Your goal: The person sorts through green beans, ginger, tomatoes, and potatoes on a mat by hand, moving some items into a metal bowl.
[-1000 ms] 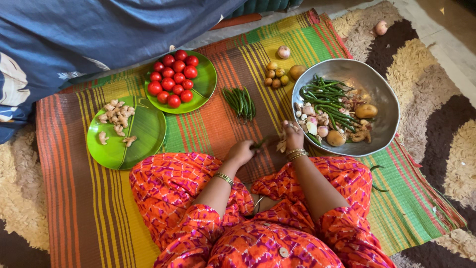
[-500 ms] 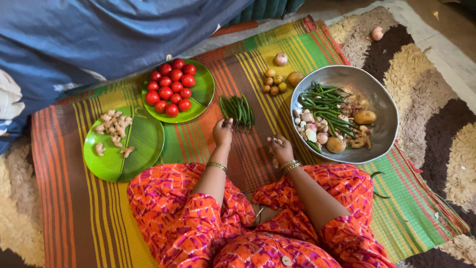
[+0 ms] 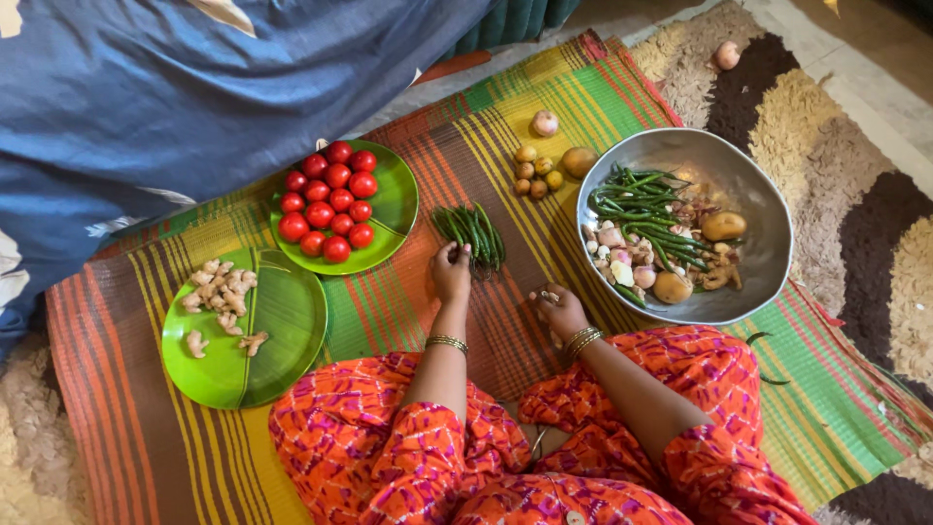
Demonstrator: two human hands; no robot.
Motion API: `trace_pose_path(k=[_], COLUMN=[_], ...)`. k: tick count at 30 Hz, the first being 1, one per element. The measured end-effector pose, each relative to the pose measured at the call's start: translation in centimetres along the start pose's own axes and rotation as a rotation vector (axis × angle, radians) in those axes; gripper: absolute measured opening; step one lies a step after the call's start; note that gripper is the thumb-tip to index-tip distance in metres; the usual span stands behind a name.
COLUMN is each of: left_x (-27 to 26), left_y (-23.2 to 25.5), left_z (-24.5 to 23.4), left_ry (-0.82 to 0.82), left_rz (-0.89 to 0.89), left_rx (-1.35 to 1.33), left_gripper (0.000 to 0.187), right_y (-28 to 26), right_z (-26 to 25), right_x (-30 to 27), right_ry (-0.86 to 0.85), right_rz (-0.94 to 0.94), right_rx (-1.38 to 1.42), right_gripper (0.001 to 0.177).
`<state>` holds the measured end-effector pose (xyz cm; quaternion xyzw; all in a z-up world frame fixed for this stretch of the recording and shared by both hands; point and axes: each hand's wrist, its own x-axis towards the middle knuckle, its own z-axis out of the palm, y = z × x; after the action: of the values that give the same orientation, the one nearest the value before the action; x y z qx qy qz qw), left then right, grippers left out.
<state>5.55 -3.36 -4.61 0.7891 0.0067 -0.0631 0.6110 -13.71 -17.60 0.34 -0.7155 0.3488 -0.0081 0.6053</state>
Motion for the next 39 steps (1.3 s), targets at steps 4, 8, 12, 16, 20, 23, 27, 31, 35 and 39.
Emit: trace_pose_path(k=[4, 8, 12, 16, 20, 23, 27, 31, 35, 39], left_x=[-0.2, 0.4, 0.6, -0.4, -1.4, -2.3, -3.0, -3.1, -3.5, -4.5], left_y=[0.2, -1.1, -1.5, -0.4, 1.9, 2.7, 1.9, 0.5, 0.2, 0.4], left_z=[-0.1, 0.7, 1.0, -0.1, -0.7, -1.5, -1.7, -2.0, -2.6, -3.6], left_ry=[-0.005, -0.001, -0.035, -0.116, -0.191, -0.243, -0.204, -0.173, -0.144, -0.162], left_rz=[-0.062, 0.029, 0.038, 0.053, -0.068, -0.088, -0.004, -0.008, 0.029, 0.03], left_rx=[0.093, -0.029, -0.194, 0.069, 0.102, 0.132, 0.074, 0.028, 0.016, 0.134], left_gripper=[0.047, 0.054, 0.063, 0.062, 0.062, 0.065, 0.062, 0.061, 0.063, 0.061], right_y=[-0.4, -2.4, -4.2, -4.8, -4.8, -5.8, -4.0, -2.4, -3.8, -4.6], right_z=[-0.2, -0.4, -1.1, -3.1, -8.4, -13.4, -17.7, -18.1, -17.4, -17.3], right_x=[-0.4, -2.0, -3.3, -2.5, -0.1, 1.5, 1.2, 2.3, 1.6, 0.5], right_ry=[-0.002, -0.002, -0.007, 0.089, 0.253, 0.358, 0.583, 0.57, 0.434, 0.453], right_rz=[-0.045, -0.128, -0.111, -0.08, -0.322, -0.219, -0.094, 0.005, 0.309, 0.352], right_rx=[-0.045, -0.027, 0.04, 0.299, 0.578, 0.487, -0.43, -0.714, -0.75, -0.71], right_gripper=[0.021, 0.024, 0.024, 0.018, 0.011, 0.013, 0.024, 0.037, 0.05, 0.054])
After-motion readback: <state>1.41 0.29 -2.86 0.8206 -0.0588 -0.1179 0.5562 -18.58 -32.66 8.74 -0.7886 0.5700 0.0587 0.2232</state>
